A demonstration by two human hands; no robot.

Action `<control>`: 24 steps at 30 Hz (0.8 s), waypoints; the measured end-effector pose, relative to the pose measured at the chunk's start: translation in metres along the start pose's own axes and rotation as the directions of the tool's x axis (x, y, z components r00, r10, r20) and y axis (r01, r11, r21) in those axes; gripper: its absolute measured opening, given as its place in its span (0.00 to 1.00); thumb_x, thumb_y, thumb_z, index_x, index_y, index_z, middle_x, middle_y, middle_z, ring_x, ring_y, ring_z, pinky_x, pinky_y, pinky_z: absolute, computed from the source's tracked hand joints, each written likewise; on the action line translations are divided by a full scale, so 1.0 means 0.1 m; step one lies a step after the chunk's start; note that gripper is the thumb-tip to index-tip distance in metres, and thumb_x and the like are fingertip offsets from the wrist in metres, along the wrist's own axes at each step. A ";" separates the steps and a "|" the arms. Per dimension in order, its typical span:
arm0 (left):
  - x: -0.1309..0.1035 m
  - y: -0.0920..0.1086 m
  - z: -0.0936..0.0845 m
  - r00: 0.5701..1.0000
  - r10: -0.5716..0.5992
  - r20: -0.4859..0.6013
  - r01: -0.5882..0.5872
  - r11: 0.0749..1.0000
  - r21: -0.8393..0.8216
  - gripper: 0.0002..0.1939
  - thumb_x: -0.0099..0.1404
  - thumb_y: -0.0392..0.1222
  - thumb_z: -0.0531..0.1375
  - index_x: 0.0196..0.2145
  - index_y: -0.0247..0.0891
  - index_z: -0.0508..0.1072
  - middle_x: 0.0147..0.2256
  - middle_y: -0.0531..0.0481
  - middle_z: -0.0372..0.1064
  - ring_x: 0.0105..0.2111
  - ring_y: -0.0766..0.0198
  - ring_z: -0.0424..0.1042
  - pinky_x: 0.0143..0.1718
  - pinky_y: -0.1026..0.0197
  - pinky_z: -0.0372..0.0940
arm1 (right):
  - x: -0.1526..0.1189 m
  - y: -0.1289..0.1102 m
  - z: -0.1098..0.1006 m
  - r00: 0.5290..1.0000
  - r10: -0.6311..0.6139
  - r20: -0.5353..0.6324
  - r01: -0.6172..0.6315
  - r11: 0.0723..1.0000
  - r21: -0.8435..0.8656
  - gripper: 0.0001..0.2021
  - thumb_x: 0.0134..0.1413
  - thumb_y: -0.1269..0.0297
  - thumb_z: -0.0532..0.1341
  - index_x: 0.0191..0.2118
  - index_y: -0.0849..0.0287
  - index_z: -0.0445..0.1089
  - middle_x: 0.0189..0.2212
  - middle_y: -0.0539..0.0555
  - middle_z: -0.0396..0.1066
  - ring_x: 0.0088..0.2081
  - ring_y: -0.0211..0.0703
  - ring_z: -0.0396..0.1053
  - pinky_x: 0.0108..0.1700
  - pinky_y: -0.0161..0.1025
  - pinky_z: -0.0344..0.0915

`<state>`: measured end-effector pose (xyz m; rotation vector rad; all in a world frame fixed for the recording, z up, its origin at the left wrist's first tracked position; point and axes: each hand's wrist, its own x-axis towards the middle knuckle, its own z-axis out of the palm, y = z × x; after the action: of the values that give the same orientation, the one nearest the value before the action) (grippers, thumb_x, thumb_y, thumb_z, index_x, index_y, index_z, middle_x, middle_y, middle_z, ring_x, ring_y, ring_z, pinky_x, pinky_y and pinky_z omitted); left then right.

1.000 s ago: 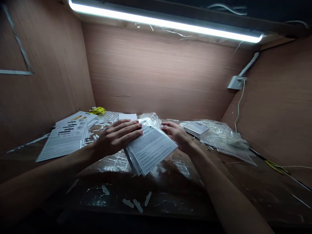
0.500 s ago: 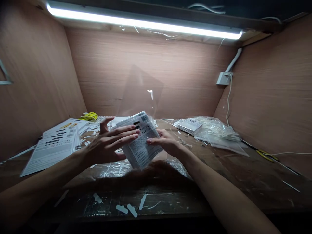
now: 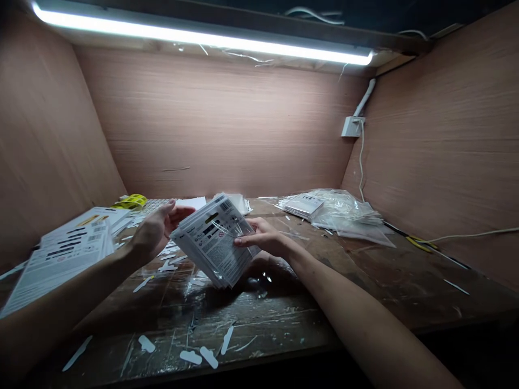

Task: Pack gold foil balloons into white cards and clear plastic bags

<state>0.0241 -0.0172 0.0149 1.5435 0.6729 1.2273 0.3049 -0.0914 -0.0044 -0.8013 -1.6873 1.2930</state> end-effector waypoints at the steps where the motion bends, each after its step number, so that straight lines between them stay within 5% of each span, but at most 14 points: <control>1: 0.04 -0.02 -0.01 0.999 -0.038 -0.014 0.037 0.999 -0.022 0.21 0.67 0.57 0.56 0.37 0.36 0.78 0.40 0.37 0.80 0.42 0.49 0.78 0.44 0.46 0.73 | 0.00 -0.02 -0.02 1.000 -0.009 -0.020 0.010 1.000 0.014 0.20 0.43 0.59 0.76 0.43 0.61 0.78 0.40 0.55 0.79 0.41 0.47 0.75 0.46 0.43 0.72; 5: 0.25 -0.02 0.15 0.985 -0.160 0.071 0.156 0.986 0.049 0.10 0.58 0.48 0.62 0.31 0.39 0.78 0.34 0.39 0.80 0.33 0.50 0.79 0.35 0.48 0.74 | 0.02 -0.09 -0.22 0.973 -0.112 -0.204 0.153 0.968 0.200 0.21 0.42 0.57 0.76 0.42 0.59 0.76 0.39 0.56 0.80 0.40 0.47 0.76 0.45 0.43 0.74; 7: 0.23 0.02 0.41 0.961 -0.189 0.203 0.137 0.960 0.246 0.10 0.56 0.47 0.64 0.31 0.38 0.78 0.35 0.38 0.80 0.34 0.51 0.79 0.34 0.50 0.73 | 0.05 -0.08 -0.39 0.902 -0.186 -0.390 0.310 0.907 0.286 0.21 0.42 0.55 0.76 0.41 0.59 0.75 0.38 0.54 0.80 0.38 0.46 0.77 0.44 0.43 0.75; 9: 0.05 0.06 0.76 0.917 -0.128 0.378 -0.078 0.872 0.484 0.14 0.58 0.53 0.64 0.32 0.39 0.79 0.34 0.40 0.79 0.31 0.53 0.78 0.30 0.54 0.71 | 0.07 -0.02 -0.57 0.801 -0.194 -0.567 0.421 0.856 0.301 0.20 0.42 0.55 0.76 0.39 0.58 0.73 0.35 0.53 0.80 0.35 0.45 0.76 0.37 0.39 0.75; 11: -0.23 0.09 1.11 0.815 -0.125 0.566 -0.317 0.721 0.616 0.22 0.59 0.62 0.64 0.35 0.39 0.79 0.37 0.40 0.78 0.33 0.53 0.76 0.28 0.56 0.69 | 0.08 0.08 -0.71 0.746 -0.145 -0.650 0.422 0.857 0.294 0.19 0.42 0.56 0.75 0.38 0.59 0.73 0.33 0.53 0.79 0.31 0.43 0.75 0.26 0.36 0.70; 14: -0.55 0.08 1.44 0.828 -0.143 0.541 -0.440 0.430 0.788 0.39 0.41 0.75 0.68 0.36 0.36 0.79 0.36 0.36 0.76 0.35 0.46 0.75 0.29 0.53 0.67 | 0.11 0.19 -0.79 0.738 -0.093 -0.668 0.377 0.878 0.294 0.18 0.43 0.60 0.74 0.38 0.61 0.72 0.31 0.53 0.78 0.27 0.42 0.72 0.20 0.36 0.65; 16: -0.59 0.03 1.48 0.842 -0.199 0.502 -0.391 0.416 0.821 0.34 0.45 0.70 0.70 0.36 0.37 0.80 0.34 0.39 0.78 0.33 0.48 0.76 0.29 0.54 0.67 | 0.12 0.21 -0.78 0.743 -0.093 -0.662 0.377 0.876 0.300 0.17 0.44 0.61 0.73 0.39 0.62 0.72 0.30 0.53 0.78 0.26 0.42 0.71 0.21 0.36 0.66; 19: -0.44 -0.07 1.34 0.849 -0.193 0.491 -0.300 0.589 0.750 0.19 0.54 0.57 0.70 0.34 0.39 0.82 0.29 0.45 0.79 0.26 0.56 0.75 0.25 0.59 0.65 | 0.13 0.16 -0.73 0.757 -0.115 -0.643 0.393 0.866 0.308 0.16 0.45 0.62 0.73 0.40 0.62 0.73 0.30 0.53 0.78 0.27 0.42 0.71 0.22 0.38 0.67; 22: -0.26 -0.07 1.09 0.910 -0.074 0.407 -0.217 0.752 0.622 0.16 0.55 0.54 0.69 0.35 0.40 0.84 0.27 0.46 0.79 0.24 0.58 0.75 0.22 0.60 0.64 | 0.11 0.08 -0.69 0.803 -0.167 -0.573 0.425 0.834 0.352 0.17 0.46 0.63 0.74 0.41 0.62 0.74 0.34 0.54 0.80 0.32 0.45 0.75 0.32 0.40 0.75; 24: -0.18 0.02 0.92 0.959 -0.045 0.281 -0.148 0.764 0.628 0.18 0.54 0.55 0.70 0.35 0.39 0.84 0.30 0.44 0.80 0.27 0.56 0.76 0.24 0.59 0.65 | 0.09 0.04 -0.66 0.841 -0.200 -0.502 0.426 0.818 0.387 0.18 0.46 0.62 0.74 0.43 0.62 0.75 0.37 0.55 0.80 0.38 0.47 0.77 0.42 0.43 0.76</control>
<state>0.1035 -0.0664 0.0123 2.2752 0.9250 0.8076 0.3604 -0.0545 0.0011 -0.4291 -1.0070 1.1171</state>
